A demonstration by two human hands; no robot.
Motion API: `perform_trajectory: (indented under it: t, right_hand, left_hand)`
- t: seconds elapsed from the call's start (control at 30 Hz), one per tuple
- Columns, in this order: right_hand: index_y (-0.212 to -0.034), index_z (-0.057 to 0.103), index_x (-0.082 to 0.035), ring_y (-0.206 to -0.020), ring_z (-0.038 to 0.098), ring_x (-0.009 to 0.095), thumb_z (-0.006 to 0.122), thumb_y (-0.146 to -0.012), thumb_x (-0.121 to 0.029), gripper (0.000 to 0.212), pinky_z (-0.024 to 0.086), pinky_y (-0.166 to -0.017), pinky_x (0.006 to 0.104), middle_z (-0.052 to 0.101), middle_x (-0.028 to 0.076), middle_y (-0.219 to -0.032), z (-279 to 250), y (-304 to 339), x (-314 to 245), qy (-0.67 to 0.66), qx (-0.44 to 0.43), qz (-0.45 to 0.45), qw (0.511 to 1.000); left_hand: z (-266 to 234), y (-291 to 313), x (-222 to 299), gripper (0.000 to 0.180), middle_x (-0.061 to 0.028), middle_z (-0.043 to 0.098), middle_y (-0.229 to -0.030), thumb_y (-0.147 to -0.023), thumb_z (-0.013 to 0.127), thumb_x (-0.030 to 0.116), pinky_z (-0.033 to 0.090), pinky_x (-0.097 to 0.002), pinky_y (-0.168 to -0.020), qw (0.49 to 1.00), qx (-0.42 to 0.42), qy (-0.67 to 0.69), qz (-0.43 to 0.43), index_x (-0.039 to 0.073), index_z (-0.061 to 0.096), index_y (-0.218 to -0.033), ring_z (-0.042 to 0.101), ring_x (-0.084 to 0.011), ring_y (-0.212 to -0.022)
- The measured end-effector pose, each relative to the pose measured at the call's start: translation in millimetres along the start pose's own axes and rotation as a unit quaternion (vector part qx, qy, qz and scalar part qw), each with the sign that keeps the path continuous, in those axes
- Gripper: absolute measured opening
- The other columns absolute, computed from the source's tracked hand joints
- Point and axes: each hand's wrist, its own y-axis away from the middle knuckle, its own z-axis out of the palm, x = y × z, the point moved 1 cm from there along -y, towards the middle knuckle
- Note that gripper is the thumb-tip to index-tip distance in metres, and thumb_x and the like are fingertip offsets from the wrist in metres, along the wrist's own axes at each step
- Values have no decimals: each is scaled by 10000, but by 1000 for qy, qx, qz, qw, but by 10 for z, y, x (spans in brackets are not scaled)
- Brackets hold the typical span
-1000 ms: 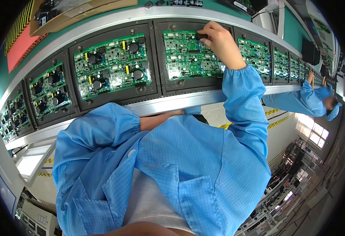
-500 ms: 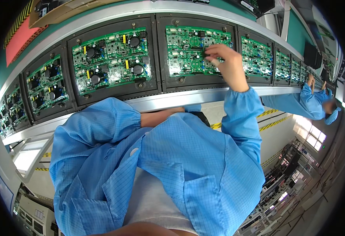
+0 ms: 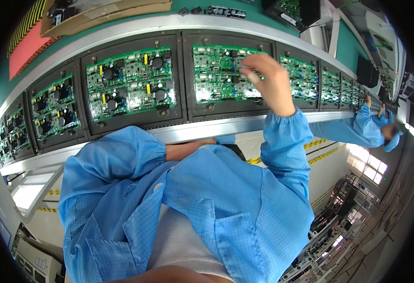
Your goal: The recorder is manually placing electronic components into designated slots on several printed circuit boards as they move along an assembly line.
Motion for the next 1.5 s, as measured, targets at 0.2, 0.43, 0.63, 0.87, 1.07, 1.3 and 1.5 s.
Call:
perform_trajectory:
  t: [0.2, 0.43, 0.63, 0.87, 1.07, 1.3, 1.5]
  right_hand:
    - [-1168, 739, -76, -818, 707, 163, 845, -824, -100, 361, 563, -739, 283, 716, 63, -1034, -191, -1119, 341, 60, 240, -85, 965]
    - [-1079, 727, -5, -779, 678, 210, 773, -799, 48, 288, 553, -704, 308, 660, 101, -1030, -189, -1443, 356, 97, 235, -60, 965]
    - [-1096, 734, -38, -830, 696, 131, 828, -831, -57, 282, 560, -760, 268, 711, 68, -1024, -400, -1065, 664, 53, 183, -99, 977]
    - [-1116, 706, -24, -844, 676, 203, 768, -818, 49, 313, 566, -792, 307, 674, 88, -1012, -329, -66, 1090, 62, -34, 46, 996]
    - [-1107, 710, -21, -866, 678, 198, 769, -799, 68, 326, 567, -790, 309, 669, 91, -1003, -233, 39, 1097, 64, -69, 62, 994]
    - [-1062, 710, 7, -890, 724, 184, 779, -794, 84, 287, 592, -798, 289, 721, 97, -1051, -490, 448, 1067, 22, -3, 109, 994]
    - [-1032, 727, 23, -914, 731, 209, 755, -795, 120, 258, 606, -805, 291, 726, 118, -1101, -154, 692, 928, -57, -20, 91, 994]
  left_hand:
    - [11, -102, -17, 285, -134, 656, -1200, -1044, 559, 253, 480, -344, -971, 999, 2, -46, 23, 46, 648, -1218, 611, -233, -1033]
    - [-34, -62, -115, 283, -125, 659, -1192, -1046, 556, 254, 481, -340, -969, 996, 21, -83, 39, 48, 652, -1213, 612, -222, -1028]
    - [9, -184, -258, 281, -116, 662, -1185, -1047, 553, 255, 482, -337, -967, 995, 28, -94, 36, 49, 655, -1208, 612, -213, -1024]
    - [38, -221, -458, 279, -107, 666, -1177, -1049, 550, 257, 483, -333, -965, 992, 25, -112, 46, 51, 659, -1203, 613, -202, -1019]
    - [126, -322, -509, 278, -100, 669, -1171, -1050, 548, 258, 483, -331, -964, 990, 23, -130, 43, 53, 662, -1200, 613, -195, -1015]
    - [79, -251, -225, 272, -76, 672, -1157, -1051, 540, 256, 483, -325, -955, 1000, -7, 22, -4, 55, 674, -1178, 606, -170, -1004]
    - [151, -268, -170, 270, -56, 675, -1146, -1052, 533, 254, 483, -321, -947, 987, -27, 153, -45, 58, 684, -1159, 601, -148, -995]
